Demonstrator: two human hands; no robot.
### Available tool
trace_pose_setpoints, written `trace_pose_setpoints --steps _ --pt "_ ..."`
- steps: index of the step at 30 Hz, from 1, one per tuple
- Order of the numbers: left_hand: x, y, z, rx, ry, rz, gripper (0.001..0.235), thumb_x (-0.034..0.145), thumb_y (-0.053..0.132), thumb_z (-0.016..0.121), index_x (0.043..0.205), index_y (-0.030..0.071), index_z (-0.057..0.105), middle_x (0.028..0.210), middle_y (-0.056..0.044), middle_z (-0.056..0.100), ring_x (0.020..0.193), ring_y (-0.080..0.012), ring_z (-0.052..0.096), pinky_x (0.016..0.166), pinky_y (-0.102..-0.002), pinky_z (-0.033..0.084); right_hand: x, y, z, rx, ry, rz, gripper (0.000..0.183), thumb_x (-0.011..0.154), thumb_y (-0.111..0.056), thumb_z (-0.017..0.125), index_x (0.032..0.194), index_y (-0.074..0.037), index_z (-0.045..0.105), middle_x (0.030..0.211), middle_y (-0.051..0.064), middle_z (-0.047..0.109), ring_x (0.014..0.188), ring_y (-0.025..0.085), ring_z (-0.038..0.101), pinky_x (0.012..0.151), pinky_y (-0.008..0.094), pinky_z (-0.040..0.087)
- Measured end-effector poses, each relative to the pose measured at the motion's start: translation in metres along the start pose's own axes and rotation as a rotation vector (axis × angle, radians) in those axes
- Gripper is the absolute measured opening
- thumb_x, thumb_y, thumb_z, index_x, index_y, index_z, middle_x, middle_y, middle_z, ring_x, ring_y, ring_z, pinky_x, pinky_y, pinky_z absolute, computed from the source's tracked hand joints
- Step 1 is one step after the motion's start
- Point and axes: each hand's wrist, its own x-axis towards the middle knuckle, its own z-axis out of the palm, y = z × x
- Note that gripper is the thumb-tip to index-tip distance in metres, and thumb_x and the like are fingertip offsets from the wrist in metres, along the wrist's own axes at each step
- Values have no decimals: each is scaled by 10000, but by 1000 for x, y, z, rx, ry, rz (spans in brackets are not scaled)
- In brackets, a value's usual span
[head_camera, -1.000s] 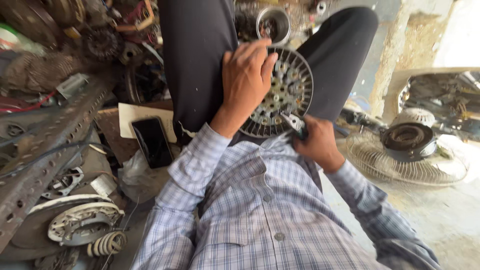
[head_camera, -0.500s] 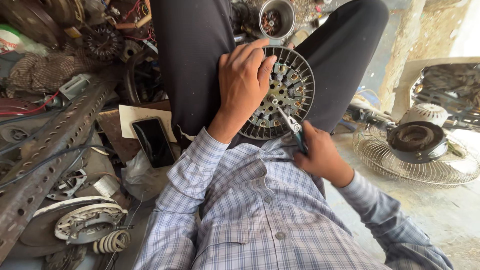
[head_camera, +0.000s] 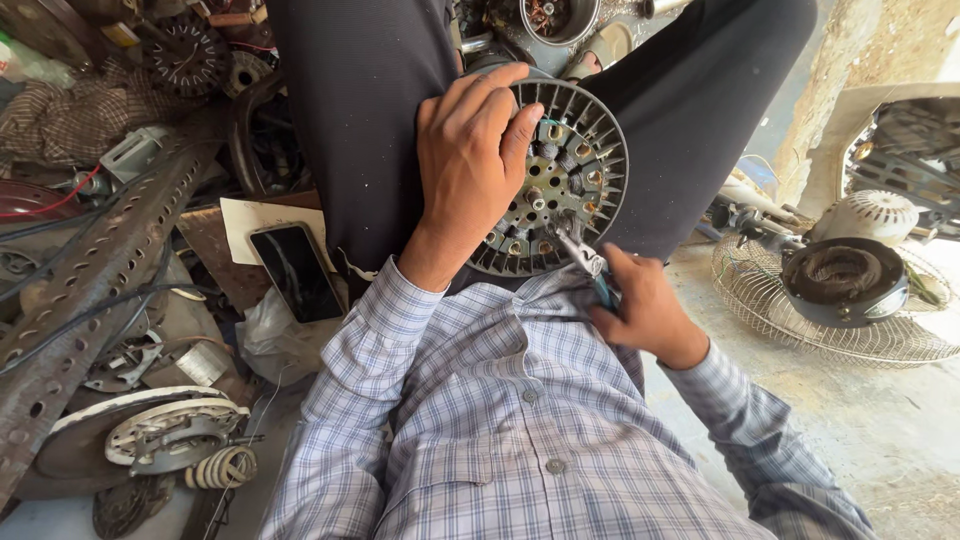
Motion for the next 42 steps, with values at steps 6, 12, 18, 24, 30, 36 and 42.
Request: trace_pose_setpoints --steps 6,12,18,24,30,36,42 --pt "1 1 0 -11 -7 -8 273 1070 245 642 872 58 626 1254 -59 732 1048 -227 679 854 -409 420 -6 19 -15 451 4 105 304 659 17 603 939 -61 519 733 -12 461 596 121 421 508 314 349" --pt "1 5 -5 -11 1 -23 277 1055 230 654 853 45 610 1259 -83 729 1084 -260 684 864 -418 429 23 46 -51 1234 -91 190 317 692 71 513 947 -111 463 793 -29 433 620 78 433 506 256 326" --pt "0 24 -17 41 11 -75 220 1029 207 660 921 15 656 1292 -109 711 1141 -310 674 931 -438 473 82 83 -85 1623 -230 394 358 692 -59 541 1042 -88 473 846 -27 393 696 92 375 563 238 305" --pt "3 25 -22 36 -35 -95 242 1042 196 648 911 -7 623 1307 -146 697 1140 -347 677 981 -449 516 94 79 -87 1599 -205 462 446 623 -173 552 1056 -96 476 860 14 398 710 121 371 544 224 292" --pt "14 27 -29 -35 -90 -42 200 1039 180 634 939 8 650 1284 -158 701 1135 -368 674 970 -469 496 32 48 -80 1492 -255 320 468 621 -96 561 1078 -92 458 831 2 368 691 119 337 519 255 269" --pt "26 9 -16 -172 -149 30 249 1039 234 653 912 20 653 1271 -140 715 1113 -338 684 977 -464 496 -25 9 -33 1417 -531 362 501 600 -4 555 1086 -81 462 854 -8 379 690 99 330 530 227 250" --pt "21 5 -12 -131 -148 34 307 1027 252 661 815 33 621 1254 -86 738 1044 -294 700 916 -458 489 -35 0 1 1266 -498 471 510 622 12 492 1129 -42 469 892 23 440 691 115 365 529 240 283"
